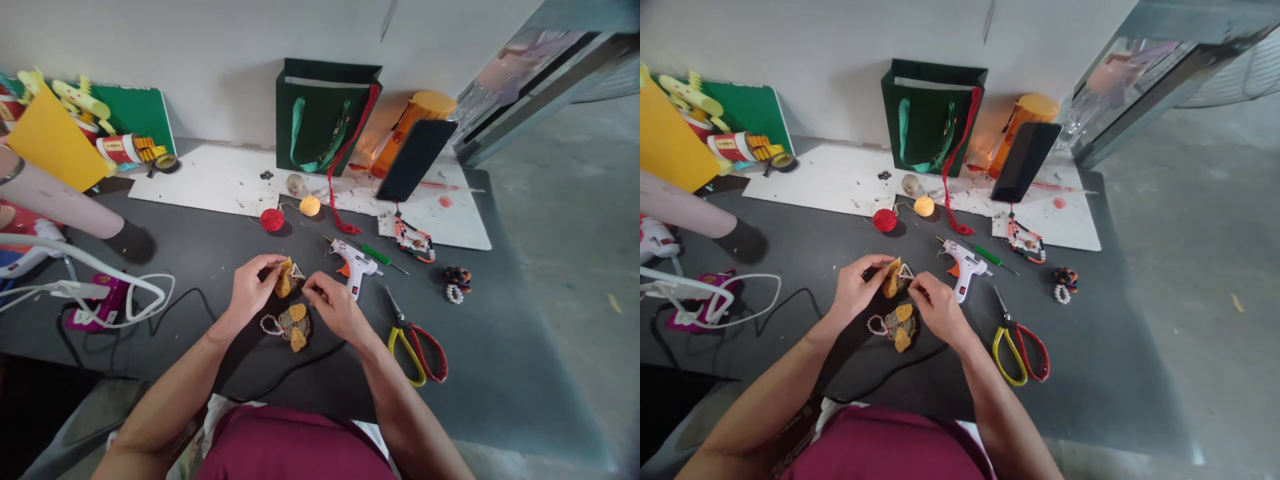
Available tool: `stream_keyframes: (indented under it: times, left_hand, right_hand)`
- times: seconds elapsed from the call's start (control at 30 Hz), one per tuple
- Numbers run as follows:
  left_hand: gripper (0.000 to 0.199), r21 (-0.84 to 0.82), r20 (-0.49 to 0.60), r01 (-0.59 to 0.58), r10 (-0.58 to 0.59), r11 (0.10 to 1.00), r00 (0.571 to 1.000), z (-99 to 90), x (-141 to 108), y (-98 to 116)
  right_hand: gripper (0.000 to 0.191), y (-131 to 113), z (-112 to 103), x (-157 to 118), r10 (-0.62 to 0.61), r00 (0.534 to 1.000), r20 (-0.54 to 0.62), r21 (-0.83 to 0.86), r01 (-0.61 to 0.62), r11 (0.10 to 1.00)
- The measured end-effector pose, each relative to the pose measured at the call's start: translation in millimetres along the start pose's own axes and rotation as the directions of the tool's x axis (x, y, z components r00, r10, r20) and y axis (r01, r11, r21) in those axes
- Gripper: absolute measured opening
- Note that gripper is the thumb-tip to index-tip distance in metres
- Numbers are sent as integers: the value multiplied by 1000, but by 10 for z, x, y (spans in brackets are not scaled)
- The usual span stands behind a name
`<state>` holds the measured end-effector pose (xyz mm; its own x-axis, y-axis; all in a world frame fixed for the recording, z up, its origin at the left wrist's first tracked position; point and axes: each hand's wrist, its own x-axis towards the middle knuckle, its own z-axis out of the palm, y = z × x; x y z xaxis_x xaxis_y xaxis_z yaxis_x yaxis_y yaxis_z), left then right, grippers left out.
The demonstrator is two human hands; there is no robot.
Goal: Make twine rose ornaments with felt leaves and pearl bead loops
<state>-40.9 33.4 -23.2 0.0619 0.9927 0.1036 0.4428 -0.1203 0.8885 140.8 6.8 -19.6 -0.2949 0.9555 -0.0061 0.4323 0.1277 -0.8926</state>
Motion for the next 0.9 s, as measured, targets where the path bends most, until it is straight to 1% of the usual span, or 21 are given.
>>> stream_keyframes:
  times: [0.07, 0.17, 0.27, 0.33, 0.4, 0.43, 0.47, 0.5, 0.57, 0.6, 0.63, 0.67, 0.7, 0.83, 0.9]
  left_hand:
    - [20, 52, 37, -33, 31, 998, 999, -39, -6, 2]
    - [14, 171, 117, -107, 88, 979, 989, -112, -12, 32]
    - [19, 229, 202, -138, 92, 964, 975, -169, -18, 93]
    - [24, 184, 226, -145, 102, 972, 969, -187, -23, 139]
    - [25, 65, 228, -129, 111, 990, 967, -185, -26, 179]
    - [26, -11, 236, -100, 100, 995, 967, -179, -27, 194]
    - [26, -87, 257, -47, 68, 995, 964, -170, -26, 205]
    - [26, -155, 298, 31, 17, 987, 955, -159, -25, 211]
    - [24, -252, 406, 218, -101, 943, 908, -135, -18, 212]
    - [25, -285, 454, 297, -145, 911, 879, -123, -14, 207]
    - [25, -309, 489, 352, -170, 883, 856, -111, -10, 200]
    - [26, -328, 504, 381, -182, 864, 845, -100, -8, 190]
    - [28, -338, 501, 390, -187, 856, 845, -90, -6, 179]
    - [33, -322, 445, 369, -204, 872, 872, -59, -14, 131]
    - [34, -313, 459, 387, -219, 867, 861, -56, -18, 112]
  right_hand:
    - [13, 7, 4, 4, 54, 998, -16, 28, -54, 998]
    - [16, -5, 1, 11, 131, 990, -48, 69, -127, 990]
    - [18, -29, -6, 19, 175, 983, -59, 91, -169, 981]
    - [18, -35, -3, 22, 185, 981, -64, 94, -179, 979]
    - [18, -27, 7, 23, 189, 980, -66, 89, -183, 979]
    - [18, -19, 14, 23, 186, 980, -67, 81, -181, 980]
    - [18, -10, 21, 23, 179, 981, -71, 68, -174, 982]
    - [18, -2, 27, 22, 166, 983, -75, 53, -163, 985]
    - [18, 10, 37, 23, 135, 987, -84, 15, -134, 991]
    - [17, 13, 40, 24, 119, 989, -88, -6, -120, 993]
    - [17, 15, 43, 25, 106, 990, -87, -23, -109, 994]
    - [17, 15, 46, 27, 96, 992, -86, -33, -99, 995]
    - [16, 14, 48, 29, 86, 992, -90, -36, -89, 995]
    - [13, -8, 39, 29, 10, 986, -166, -32, -15, 999]
    - [12, -40, 16, 20, -45, 984, -171, -25, 41, 999]
